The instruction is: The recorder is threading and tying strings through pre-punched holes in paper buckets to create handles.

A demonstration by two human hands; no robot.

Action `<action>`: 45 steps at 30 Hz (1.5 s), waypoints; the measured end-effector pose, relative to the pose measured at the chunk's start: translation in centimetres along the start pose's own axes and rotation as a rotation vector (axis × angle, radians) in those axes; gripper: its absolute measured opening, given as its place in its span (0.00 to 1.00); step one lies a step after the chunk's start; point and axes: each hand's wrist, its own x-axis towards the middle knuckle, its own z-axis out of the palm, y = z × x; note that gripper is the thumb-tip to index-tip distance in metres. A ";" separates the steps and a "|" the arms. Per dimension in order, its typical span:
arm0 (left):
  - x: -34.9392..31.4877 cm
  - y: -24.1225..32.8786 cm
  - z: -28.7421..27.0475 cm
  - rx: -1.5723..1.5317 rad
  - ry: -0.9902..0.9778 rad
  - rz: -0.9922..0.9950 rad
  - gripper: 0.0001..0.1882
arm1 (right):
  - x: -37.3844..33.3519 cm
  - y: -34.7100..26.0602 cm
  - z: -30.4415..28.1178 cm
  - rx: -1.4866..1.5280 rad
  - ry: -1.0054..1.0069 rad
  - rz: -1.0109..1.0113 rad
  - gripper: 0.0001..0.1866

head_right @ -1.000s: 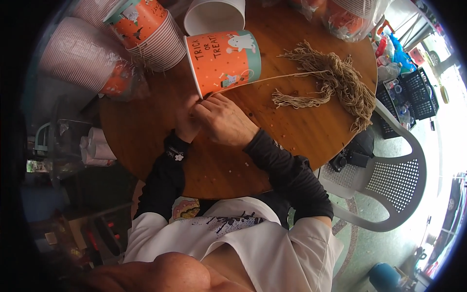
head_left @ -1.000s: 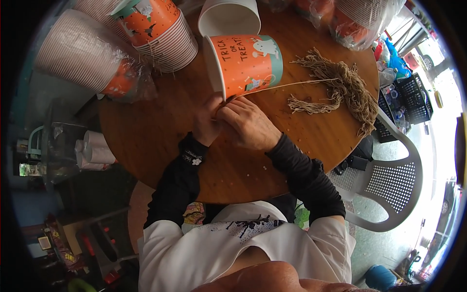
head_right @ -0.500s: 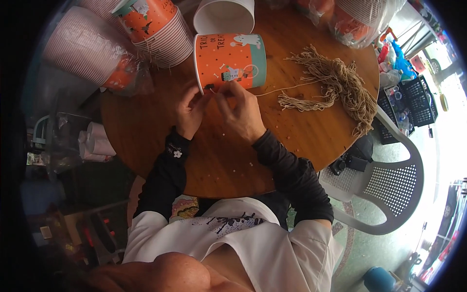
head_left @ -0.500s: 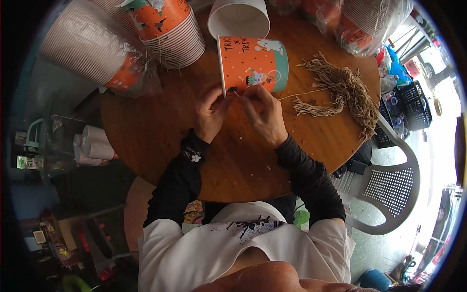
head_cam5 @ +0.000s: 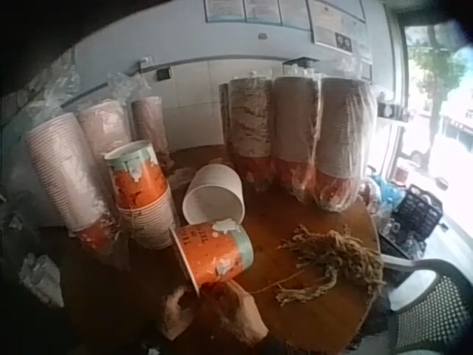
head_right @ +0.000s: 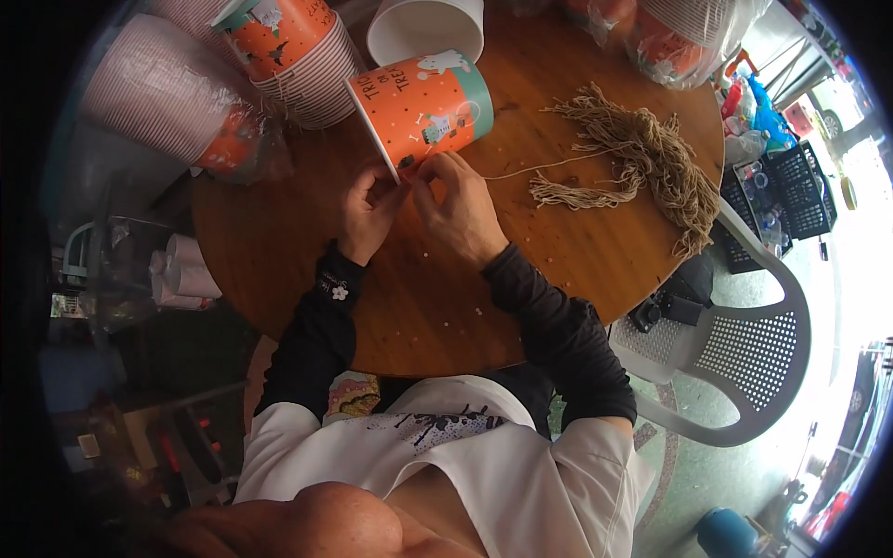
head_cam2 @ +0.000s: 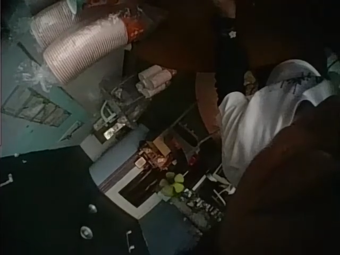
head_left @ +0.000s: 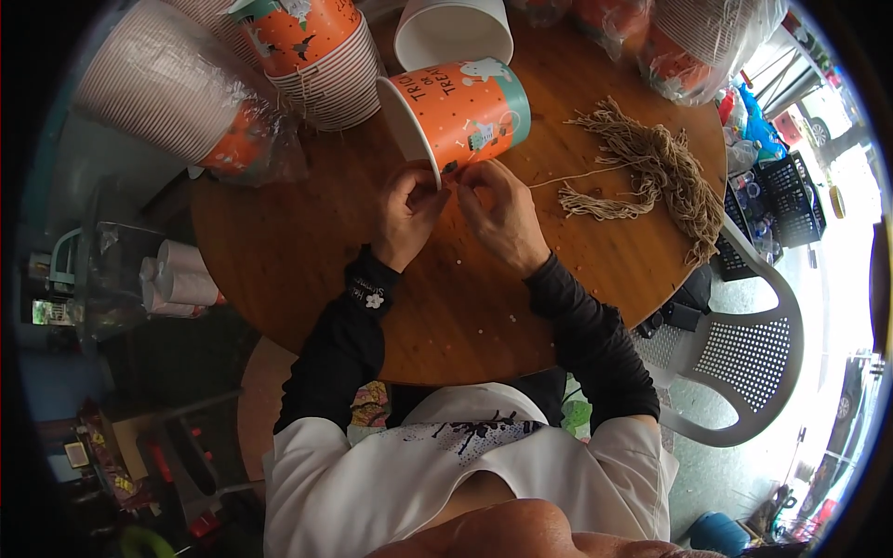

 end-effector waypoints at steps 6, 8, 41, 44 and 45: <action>0.1 0.3 0.0 -0.084 -0.059 -0.042 0.10 | 0.0 0.2 0.0 0.055 0.004 0.043 0.05; 0.0 0.3 -0.1 -0.154 -0.057 -0.114 0.11 | 0.0 0.2 0.1 0.108 0.013 0.070 0.05; -0.2 1.4 -0.9 -0.127 0.161 -0.168 0.05 | 0.4 0.5 -0.2 -0.047 -0.014 -0.007 0.10; -0.5 3.7 -0.4 -0.010 0.196 0.118 0.04 | 0.5 0.7 -0.2 -0.095 -0.014 0.067 0.09; -0.6 4.3 0.0 0.009 0.170 0.313 0.03 | 0.4 0.8 -0.2 -0.098 -0.012 0.068 0.09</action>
